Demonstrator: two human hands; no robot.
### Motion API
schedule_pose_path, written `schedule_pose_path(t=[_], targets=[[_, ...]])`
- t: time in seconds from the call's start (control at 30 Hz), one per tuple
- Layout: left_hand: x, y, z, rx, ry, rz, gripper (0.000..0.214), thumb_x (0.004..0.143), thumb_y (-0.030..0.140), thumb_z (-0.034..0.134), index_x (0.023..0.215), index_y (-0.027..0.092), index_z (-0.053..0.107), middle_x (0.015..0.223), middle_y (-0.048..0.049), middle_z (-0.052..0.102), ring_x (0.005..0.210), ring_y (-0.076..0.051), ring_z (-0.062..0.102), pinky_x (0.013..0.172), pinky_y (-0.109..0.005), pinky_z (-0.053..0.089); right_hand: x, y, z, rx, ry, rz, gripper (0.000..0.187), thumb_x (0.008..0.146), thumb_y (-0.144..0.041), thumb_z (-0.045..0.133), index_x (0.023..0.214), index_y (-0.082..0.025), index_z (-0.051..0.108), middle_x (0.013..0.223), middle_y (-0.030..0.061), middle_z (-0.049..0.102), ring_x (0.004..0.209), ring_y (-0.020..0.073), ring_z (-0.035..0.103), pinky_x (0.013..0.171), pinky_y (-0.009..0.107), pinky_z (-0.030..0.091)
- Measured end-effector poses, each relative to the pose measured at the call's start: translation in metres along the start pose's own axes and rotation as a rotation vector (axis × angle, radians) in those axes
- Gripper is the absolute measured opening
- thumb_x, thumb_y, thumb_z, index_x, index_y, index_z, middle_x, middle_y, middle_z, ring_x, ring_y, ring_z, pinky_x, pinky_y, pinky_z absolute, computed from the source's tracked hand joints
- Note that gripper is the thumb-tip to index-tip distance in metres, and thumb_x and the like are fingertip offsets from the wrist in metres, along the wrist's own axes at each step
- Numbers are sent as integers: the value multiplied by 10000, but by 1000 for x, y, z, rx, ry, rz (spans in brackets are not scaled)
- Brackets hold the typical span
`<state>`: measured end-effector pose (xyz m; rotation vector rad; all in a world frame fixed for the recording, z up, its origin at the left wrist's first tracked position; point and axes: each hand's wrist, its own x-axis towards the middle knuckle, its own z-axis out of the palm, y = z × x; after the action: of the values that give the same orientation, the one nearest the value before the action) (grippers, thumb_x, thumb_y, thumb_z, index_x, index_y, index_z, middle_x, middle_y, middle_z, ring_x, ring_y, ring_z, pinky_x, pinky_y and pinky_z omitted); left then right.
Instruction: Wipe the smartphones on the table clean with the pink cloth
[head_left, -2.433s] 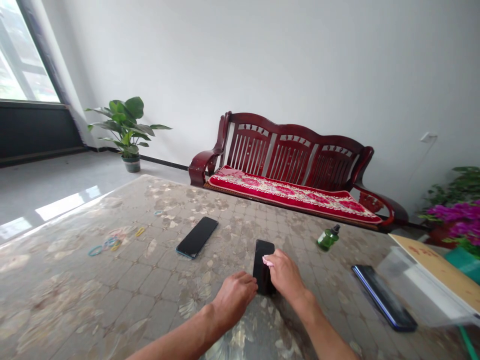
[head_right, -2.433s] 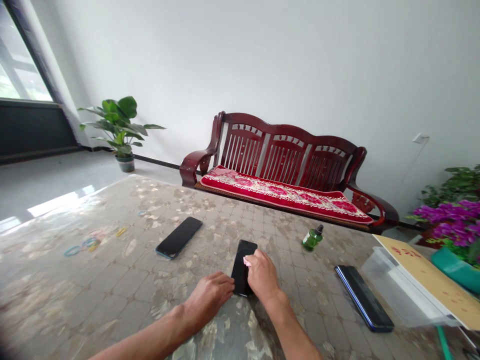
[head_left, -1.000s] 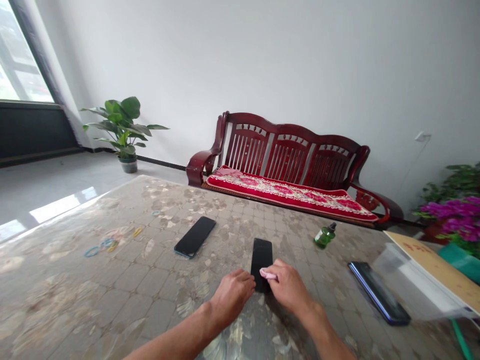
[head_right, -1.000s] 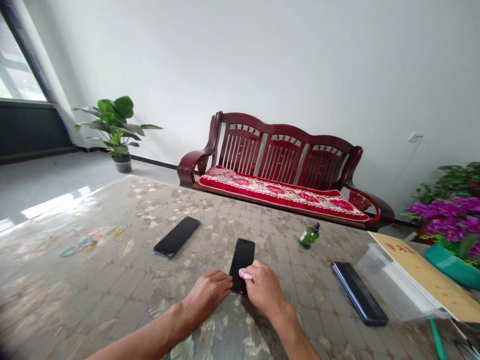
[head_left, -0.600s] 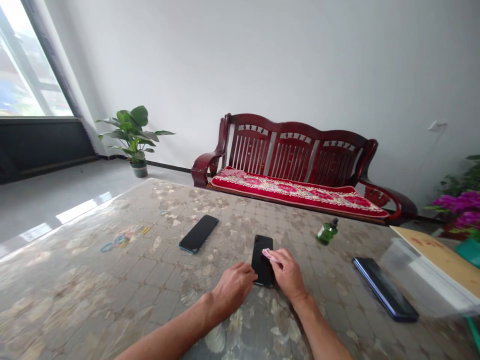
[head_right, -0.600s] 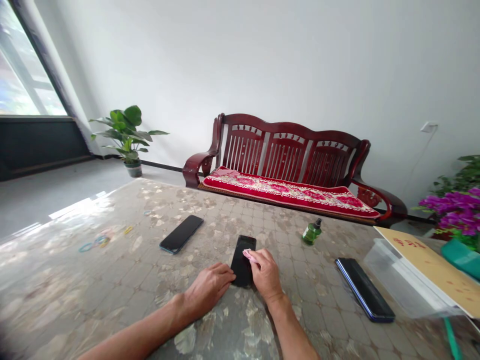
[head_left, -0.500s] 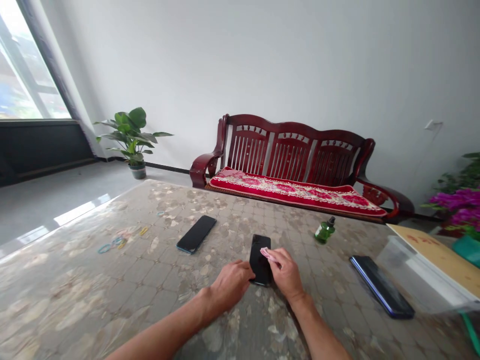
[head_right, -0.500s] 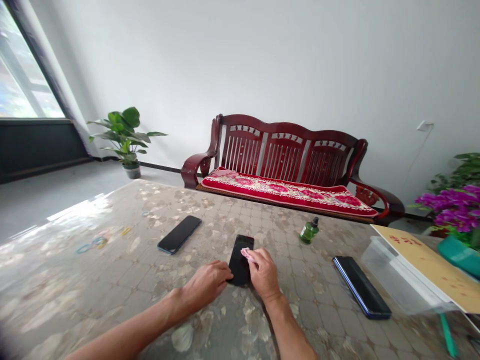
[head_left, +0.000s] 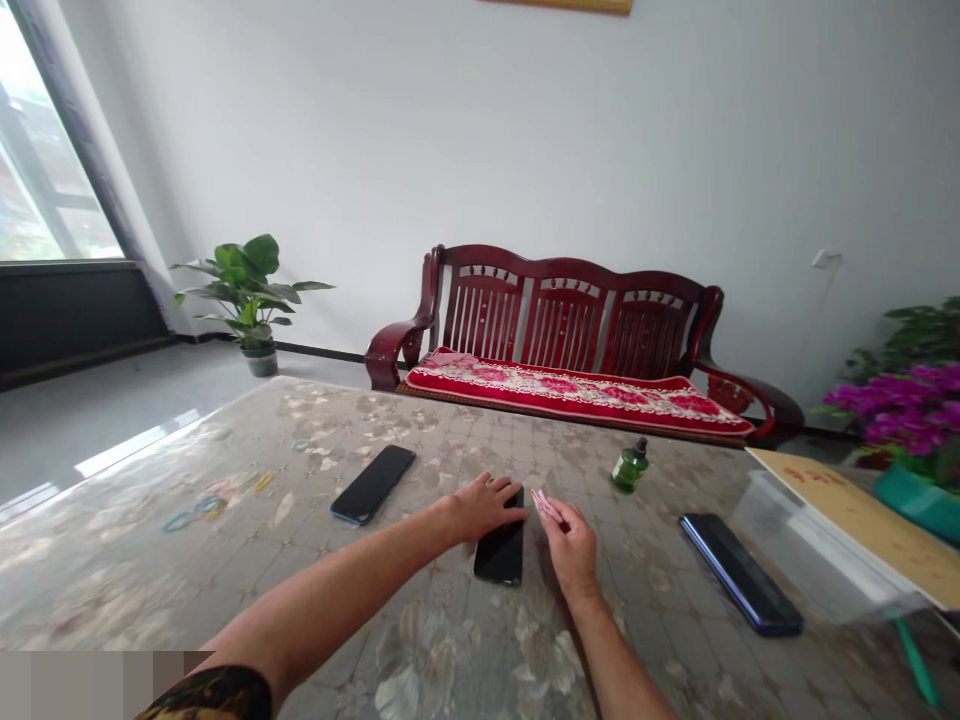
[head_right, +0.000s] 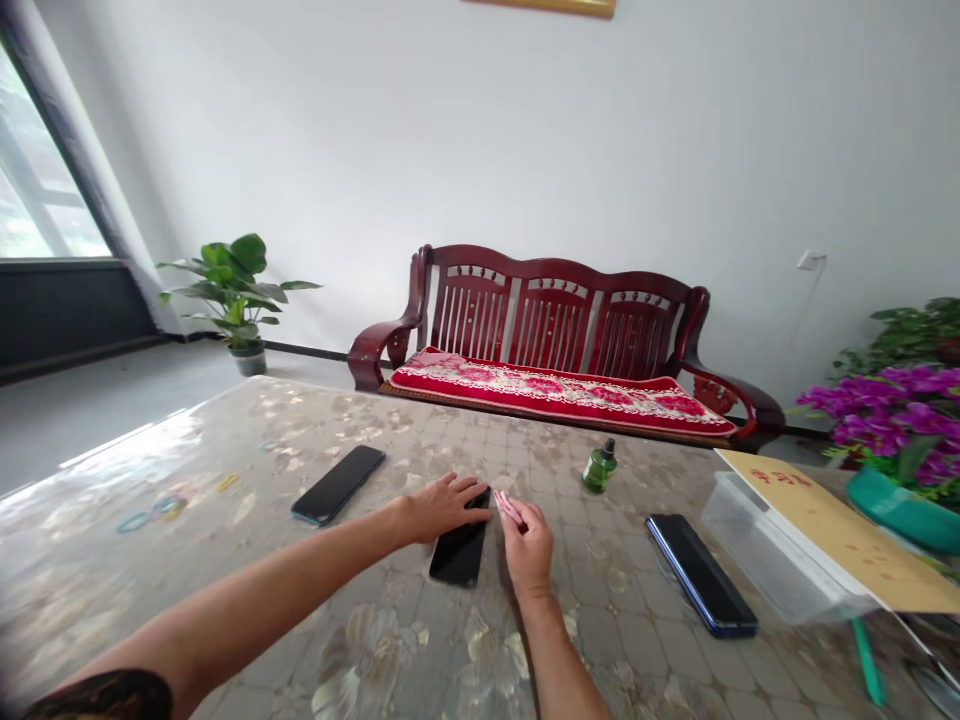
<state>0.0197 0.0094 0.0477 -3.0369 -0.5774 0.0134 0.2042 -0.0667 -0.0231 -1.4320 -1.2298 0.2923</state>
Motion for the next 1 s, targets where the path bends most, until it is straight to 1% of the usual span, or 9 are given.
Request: schedule_pose_path(t=[0.23,0.37,0.47,0.53,0.6,0.7,0.8,0.87,1.0], targets=[[15,-15,-5,-40,-133,-39,815,540,204,864,1287,307,555,1499,-142,391,1373,-394,318,1069,-554,274,1,1,0,8,5,30,349,793,-430,581,941,-156,740,925,98,732,845,221,664,797,332,518],[6,-24,-7,-89,-193,-195,820,485,362,894,1239,288,581,1379,-148,511,1330,-417,357,1059,-613,245,2,4,0,2,13,44,353,779,-440,583,923,-160,743,911,98,740,831,228,671,774,335,526],[-9,-21,-8,-84,-183,-371,755,484,479,893,1144,235,621,1207,-152,605,1182,-396,494,1023,-574,314,2,5,1,16,13,56,348,770,-441,597,916,-162,744,899,94,742,816,228,672,765,338,528],[-19,-12,-7,-95,-144,-498,738,495,524,886,1097,179,633,1144,-181,615,1096,-384,546,975,-526,383,2,5,2,16,9,59,341,767,-436,600,913,-163,743,894,90,739,810,226,669,762,336,528],[-28,1,-4,-158,-76,-634,760,500,559,873,1101,163,629,1163,-186,595,1093,-381,542,899,-473,455,1,4,2,3,-1,50,337,768,-428,595,913,-160,739,889,89,734,807,224,667,758,332,528],[-42,17,4,-172,-34,-711,708,596,585,812,1119,149,619,1154,-182,586,1093,-369,536,873,-448,473,-1,-4,-1,-59,-35,-15,312,789,-390,567,924,-163,733,878,85,720,811,217,661,768,322,523],[-58,24,11,-224,22,-721,641,647,520,796,1161,187,606,1157,-144,581,1094,-340,536,889,-414,466,-4,-16,-5,-160,-115,-126,267,829,-324,530,939,-191,734,894,76,706,832,202,654,786,298,513],[-69,24,16,-298,84,-685,616,682,457,782,1215,216,589,1185,-117,566,1105,-314,532,913,-384,455,-7,-25,-8,-247,-185,-182,261,856,-275,502,962,-212,733,907,68,696,846,191,649,788,278,503],[-84,21,23,-397,183,-609,581,737,392,746,1268,228,580,1206,-89,561,1110,-275,528,960,-350,433,-13,-36,-11,-444,-336,-214,286,873,-182,465,958,-242,731,886,53,669,861,181,635,797,262,480]])
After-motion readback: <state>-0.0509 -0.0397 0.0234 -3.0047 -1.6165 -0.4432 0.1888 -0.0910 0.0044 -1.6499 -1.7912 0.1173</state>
